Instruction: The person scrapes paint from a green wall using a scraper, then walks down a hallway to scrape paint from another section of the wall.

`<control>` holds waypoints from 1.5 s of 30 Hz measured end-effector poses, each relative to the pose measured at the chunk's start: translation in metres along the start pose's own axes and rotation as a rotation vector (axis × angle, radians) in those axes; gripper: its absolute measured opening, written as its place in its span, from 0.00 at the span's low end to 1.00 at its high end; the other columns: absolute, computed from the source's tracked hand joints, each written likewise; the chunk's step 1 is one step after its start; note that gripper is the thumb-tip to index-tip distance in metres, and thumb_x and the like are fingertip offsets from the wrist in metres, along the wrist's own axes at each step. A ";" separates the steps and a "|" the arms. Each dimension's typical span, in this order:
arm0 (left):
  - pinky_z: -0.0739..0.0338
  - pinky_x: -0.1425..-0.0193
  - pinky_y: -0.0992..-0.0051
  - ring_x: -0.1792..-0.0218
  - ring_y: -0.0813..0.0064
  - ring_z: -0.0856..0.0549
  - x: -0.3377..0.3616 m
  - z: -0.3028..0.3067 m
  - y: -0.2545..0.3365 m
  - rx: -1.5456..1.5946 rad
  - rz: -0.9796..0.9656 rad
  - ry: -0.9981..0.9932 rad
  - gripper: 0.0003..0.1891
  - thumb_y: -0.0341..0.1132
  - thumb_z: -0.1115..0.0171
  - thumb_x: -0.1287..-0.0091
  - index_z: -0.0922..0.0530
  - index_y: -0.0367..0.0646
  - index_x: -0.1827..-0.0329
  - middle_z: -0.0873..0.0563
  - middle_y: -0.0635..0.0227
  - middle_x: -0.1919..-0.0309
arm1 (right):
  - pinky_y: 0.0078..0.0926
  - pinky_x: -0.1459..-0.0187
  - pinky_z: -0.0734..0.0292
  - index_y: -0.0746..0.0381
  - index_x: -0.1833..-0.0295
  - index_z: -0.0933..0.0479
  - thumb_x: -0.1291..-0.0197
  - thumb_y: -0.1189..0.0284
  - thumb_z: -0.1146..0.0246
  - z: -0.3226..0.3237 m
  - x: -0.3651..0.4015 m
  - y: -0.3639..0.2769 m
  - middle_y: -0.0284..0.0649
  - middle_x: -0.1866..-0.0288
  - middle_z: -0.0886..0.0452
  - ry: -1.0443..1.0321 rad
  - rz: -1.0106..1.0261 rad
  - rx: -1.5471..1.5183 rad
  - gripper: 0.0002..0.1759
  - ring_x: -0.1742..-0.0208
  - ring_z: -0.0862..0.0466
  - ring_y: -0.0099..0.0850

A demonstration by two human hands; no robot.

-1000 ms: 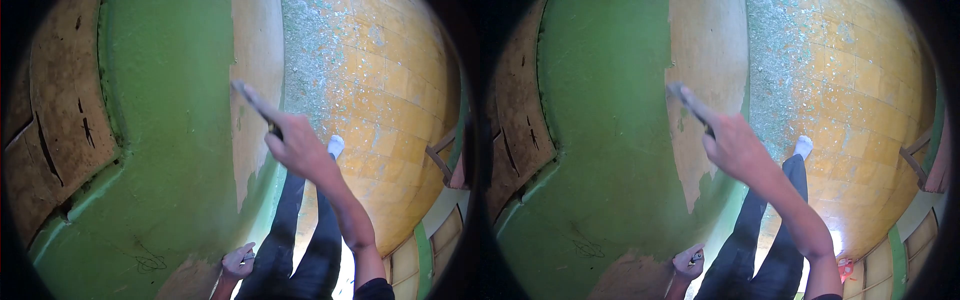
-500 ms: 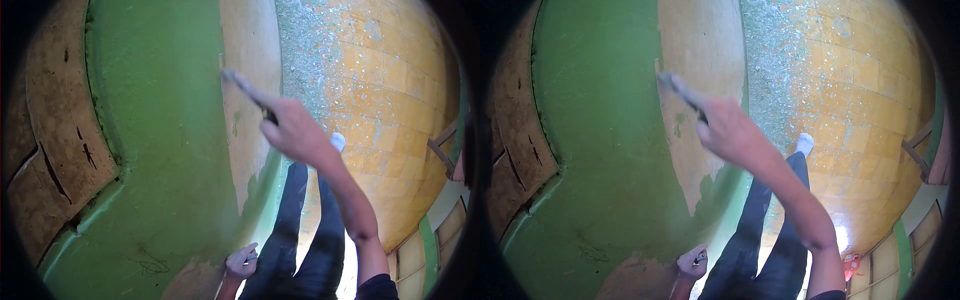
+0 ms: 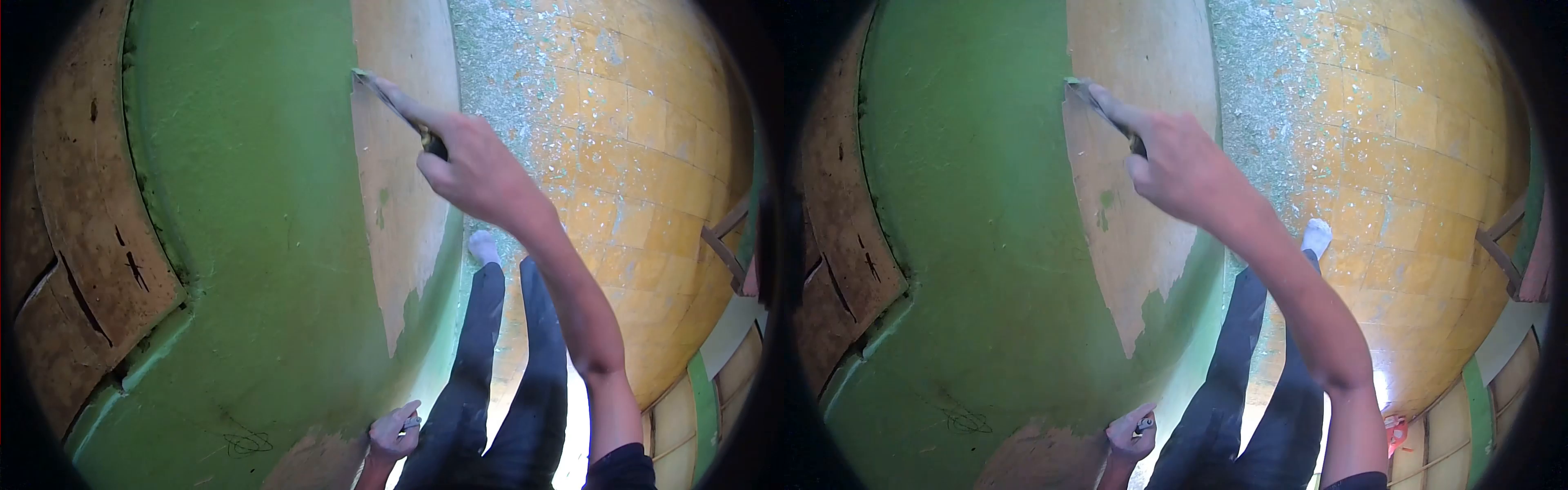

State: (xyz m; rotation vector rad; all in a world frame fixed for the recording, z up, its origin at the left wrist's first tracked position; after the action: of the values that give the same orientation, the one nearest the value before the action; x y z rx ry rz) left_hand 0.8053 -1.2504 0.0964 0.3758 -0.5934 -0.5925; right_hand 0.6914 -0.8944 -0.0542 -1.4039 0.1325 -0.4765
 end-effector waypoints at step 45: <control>0.23 0.71 0.72 0.79 0.72 0.18 -0.052 0.012 0.052 0.100 0.256 0.042 0.17 0.20 0.37 0.41 0.13 0.38 0.49 0.18 0.64 0.77 | 0.24 0.71 0.25 0.52 0.15 0.42 0.33 0.66 0.41 0.053 0.020 0.037 0.34 0.76 0.34 0.039 -0.354 -0.364 0.40 0.78 0.28 0.23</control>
State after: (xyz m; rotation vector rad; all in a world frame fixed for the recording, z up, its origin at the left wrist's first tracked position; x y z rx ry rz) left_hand 0.7842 -1.1797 0.1099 0.3980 -0.6203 -0.3100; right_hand 0.7382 -0.8504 -0.0764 -1.7860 -0.0014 -0.8025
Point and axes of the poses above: each hand's wrist, its own x-axis away from the middle knuckle, its own z-axis out of the back of the hand, y = z × x, the point moved 1 cm from there along -x, towards the middle knuckle
